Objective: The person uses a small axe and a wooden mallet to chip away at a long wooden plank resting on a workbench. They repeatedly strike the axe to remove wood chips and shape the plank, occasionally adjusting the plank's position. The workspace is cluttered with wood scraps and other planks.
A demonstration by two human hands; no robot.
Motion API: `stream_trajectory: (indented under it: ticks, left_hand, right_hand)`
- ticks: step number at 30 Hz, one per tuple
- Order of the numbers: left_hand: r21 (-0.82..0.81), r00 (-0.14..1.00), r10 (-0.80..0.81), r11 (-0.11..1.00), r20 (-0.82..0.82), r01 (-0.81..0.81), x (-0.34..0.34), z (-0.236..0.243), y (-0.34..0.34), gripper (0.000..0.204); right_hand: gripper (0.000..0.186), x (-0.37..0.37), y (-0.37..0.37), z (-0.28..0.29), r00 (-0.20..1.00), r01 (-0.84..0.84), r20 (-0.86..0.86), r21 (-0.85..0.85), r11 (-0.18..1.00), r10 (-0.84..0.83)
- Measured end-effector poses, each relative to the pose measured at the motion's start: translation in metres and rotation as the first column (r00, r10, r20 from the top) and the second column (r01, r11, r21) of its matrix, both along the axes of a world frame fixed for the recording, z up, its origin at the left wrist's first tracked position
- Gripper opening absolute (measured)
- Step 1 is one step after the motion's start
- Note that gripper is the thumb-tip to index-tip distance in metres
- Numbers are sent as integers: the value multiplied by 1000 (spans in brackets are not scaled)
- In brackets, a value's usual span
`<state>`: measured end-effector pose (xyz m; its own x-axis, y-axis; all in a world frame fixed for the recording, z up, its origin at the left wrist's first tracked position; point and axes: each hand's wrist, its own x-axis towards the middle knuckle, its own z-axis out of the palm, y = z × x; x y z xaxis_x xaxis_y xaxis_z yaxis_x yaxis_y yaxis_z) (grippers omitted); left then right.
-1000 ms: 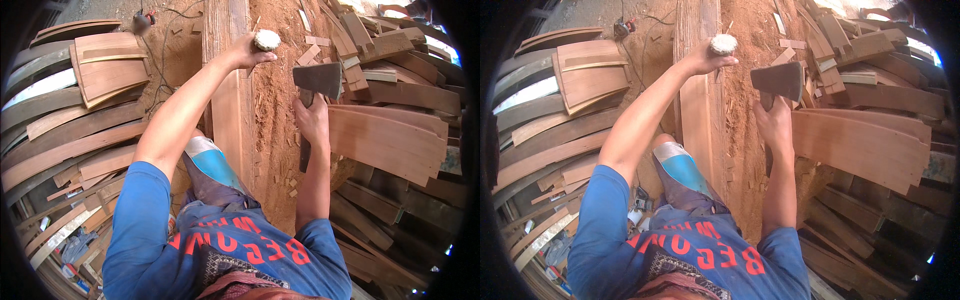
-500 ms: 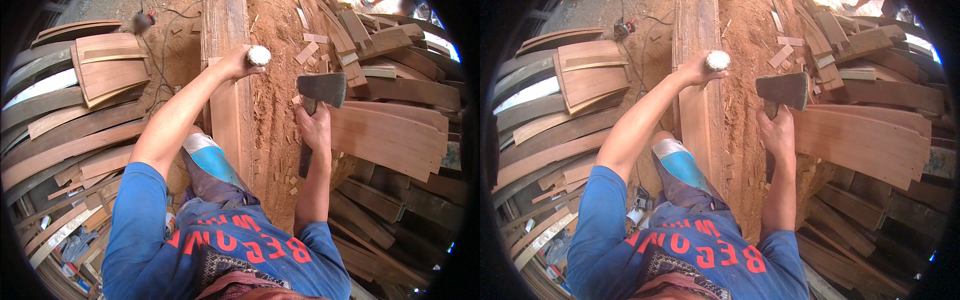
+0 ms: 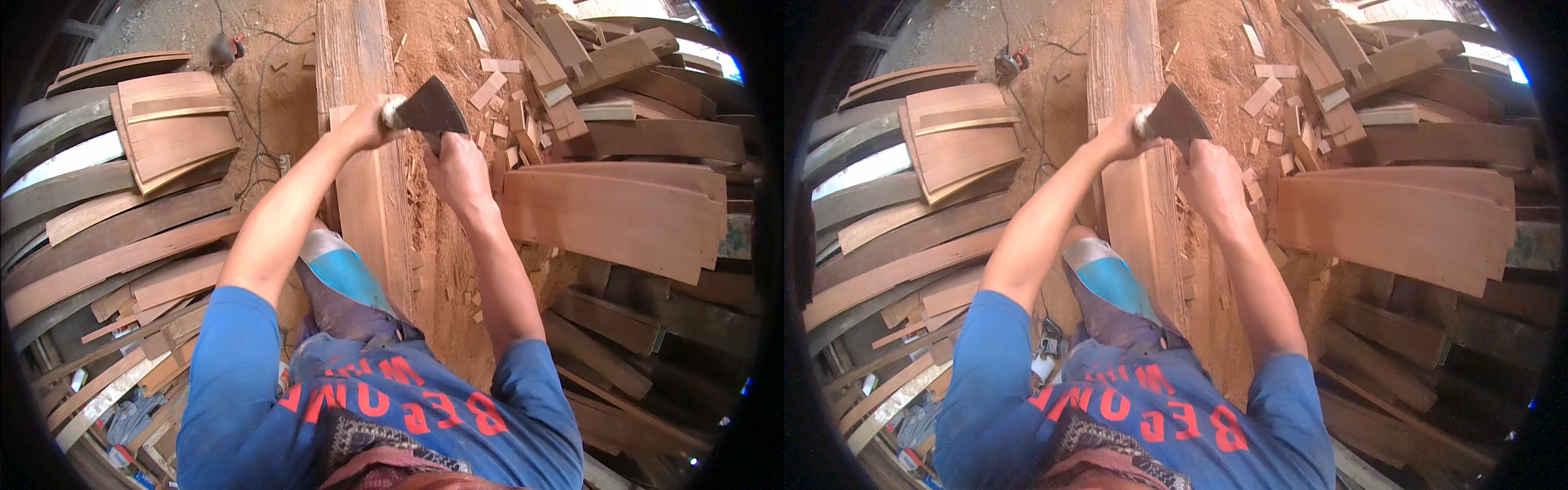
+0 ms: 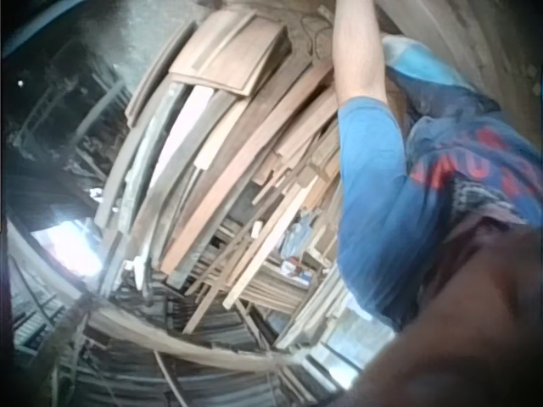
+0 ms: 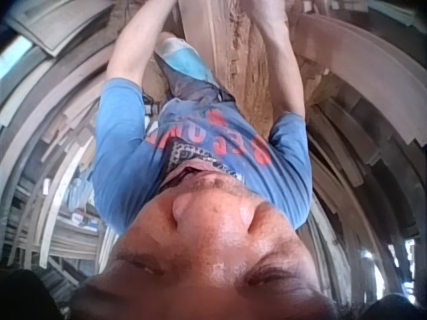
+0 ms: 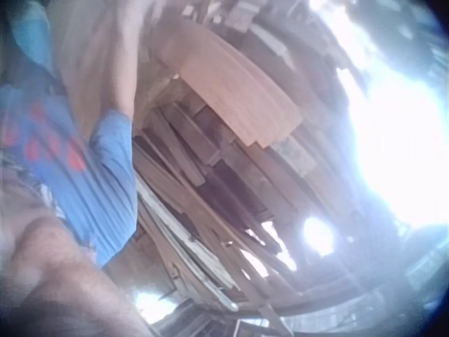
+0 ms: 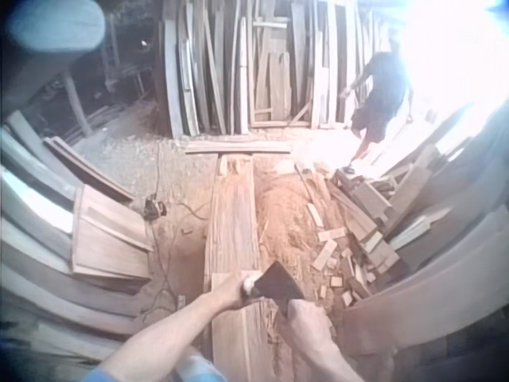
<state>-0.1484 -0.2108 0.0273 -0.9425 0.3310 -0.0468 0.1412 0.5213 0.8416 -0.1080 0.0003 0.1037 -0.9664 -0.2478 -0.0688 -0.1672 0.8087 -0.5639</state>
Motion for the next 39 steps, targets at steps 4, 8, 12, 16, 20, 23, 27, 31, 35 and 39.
stream_trajectory:
  ticks: [4,8,12,16,20,23,27,31,35,39]
  left_hand:
    - [44,999,22,999,42,-24,9,-15,-6,46]
    - [53,994,70,996,89,-74,3,-11,-6,47]
    - [221,720,539,712,437,-667,-48,-10,-35,33]
    - [-30,930,339,941,139,-338,-60,33,-24,41]
    - [15,973,232,973,17,-232,-47,11,-16,37]
    - [-108,988,148,984,36,-143,-48,7,-18,43]
    - [-80,992,125,989,19,-123,-52,-5,-24,49]
    - [-175,991,118,979,67,-104,-51,23,-18,55]
    - [-161,993,99,983,59,-88,-49,25,-16,57]
    - [-162,994,90,984,68,-78,-51,23,-13,52]
  right_hand:
    - [27,17,1,3,999,37,-30,-121,992,-41]
    - [26,20,-1,0,994,5,106,61,998,-11]
    - [29,26,22,-3,979,90,185,-4,996,-87]
    - [33,33,34,-4,938,228,283,-59,972,-202]
    - [37,37,41,-21,947,228,256,-110,967,-195]
    - [37,37,42,-12,944,245,254,-113,963,-211]
    - [36,31,46,-12,951,257,207,-123,958,-229]
    - [39,21,39,23,938,279,261,-172,945,-229]
    - [36,20,39,28,942,298,215,-180,938,-258]
    - [36,19,36,39,931,317,245,-166,934,-272]
